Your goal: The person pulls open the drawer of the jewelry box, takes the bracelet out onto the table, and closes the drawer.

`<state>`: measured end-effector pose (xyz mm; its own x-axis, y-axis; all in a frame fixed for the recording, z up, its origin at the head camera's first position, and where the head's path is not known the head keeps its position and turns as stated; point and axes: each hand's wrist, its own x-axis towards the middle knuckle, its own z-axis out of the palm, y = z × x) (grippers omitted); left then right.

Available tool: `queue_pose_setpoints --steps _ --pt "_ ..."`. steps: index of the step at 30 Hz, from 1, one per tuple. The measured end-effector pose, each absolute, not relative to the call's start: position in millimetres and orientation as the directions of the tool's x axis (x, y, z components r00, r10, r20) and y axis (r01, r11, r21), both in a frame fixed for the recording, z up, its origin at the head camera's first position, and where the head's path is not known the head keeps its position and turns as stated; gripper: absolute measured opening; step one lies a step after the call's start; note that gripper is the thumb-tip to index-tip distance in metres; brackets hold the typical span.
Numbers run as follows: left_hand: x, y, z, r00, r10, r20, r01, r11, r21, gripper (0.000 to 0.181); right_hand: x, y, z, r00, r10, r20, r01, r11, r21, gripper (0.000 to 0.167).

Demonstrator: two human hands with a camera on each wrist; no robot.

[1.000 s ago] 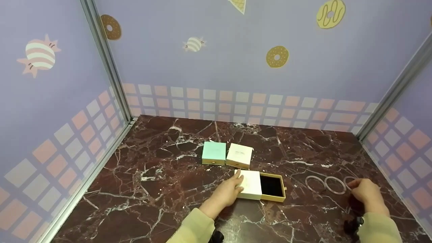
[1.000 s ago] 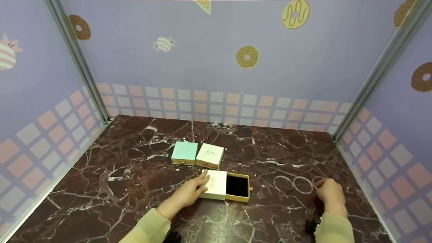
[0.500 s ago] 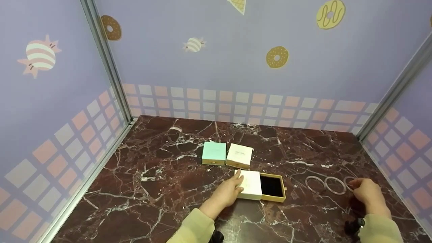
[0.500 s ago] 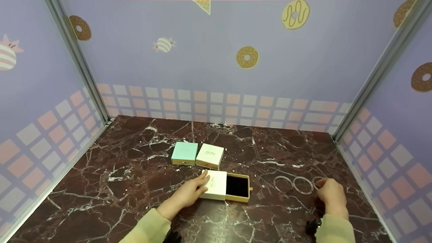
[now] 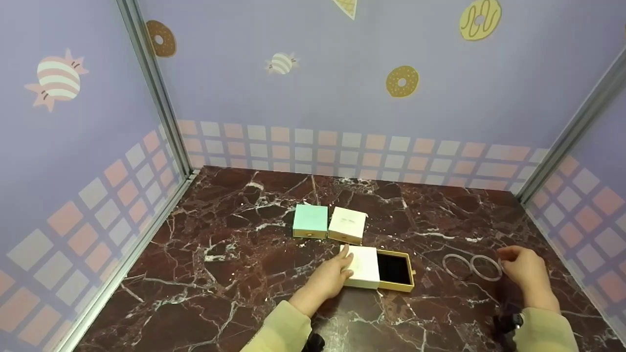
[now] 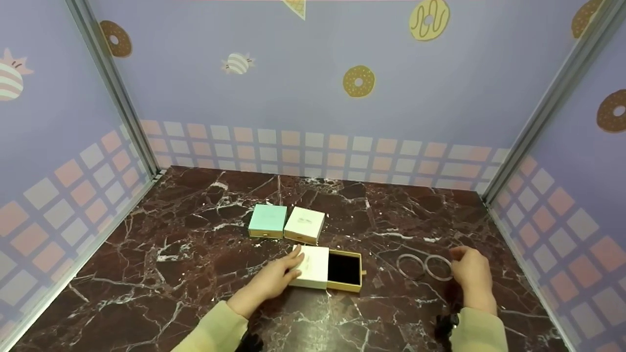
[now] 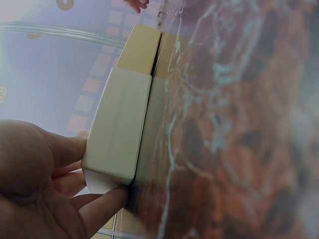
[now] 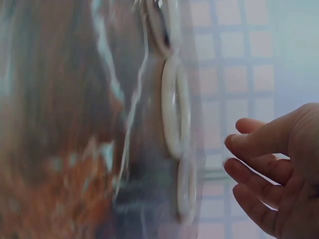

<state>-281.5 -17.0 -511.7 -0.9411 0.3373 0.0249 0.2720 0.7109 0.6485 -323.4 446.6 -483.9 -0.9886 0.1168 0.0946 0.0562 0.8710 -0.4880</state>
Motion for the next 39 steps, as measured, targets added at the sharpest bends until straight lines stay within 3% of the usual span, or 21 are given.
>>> queue_pose_setpoints --steps 19,26,32,39 --pt "-281.6 -17.4 -511.1 -0.942 0.333 0.031 0.274 0.716 0.642 0.053 -324.7 375.5 -478.9 -0.989 -0.019 0.149 -0.104 0.808 -0.580 0.026" --pt "-281.4 -16.8 -511.3 -0.946 0.322 0.036 0.266 0.711 0.651 0.054 -323.5 347.9 -476.5 -0.996 -0.051 0.077 -0.090 0.717 -0.691 0.029" --pt "-281.4 -16.7 -511.5 -0.947 0.321 0.023 0.253 0.697 0.671 0.054 -324.6 334.9 -476.7 -0.994 -0.099 -0.052 -0.008 0.531 -0.847 0.037" --pt "-282.0 -16.7 -512.6 -0.944 0.328 0.029 0.263 0.701 0.663 0.054 -322.2 325.2 -485.8 -0.975 -0.129 -0.182 0.106 0.449 -0.887 0.041"
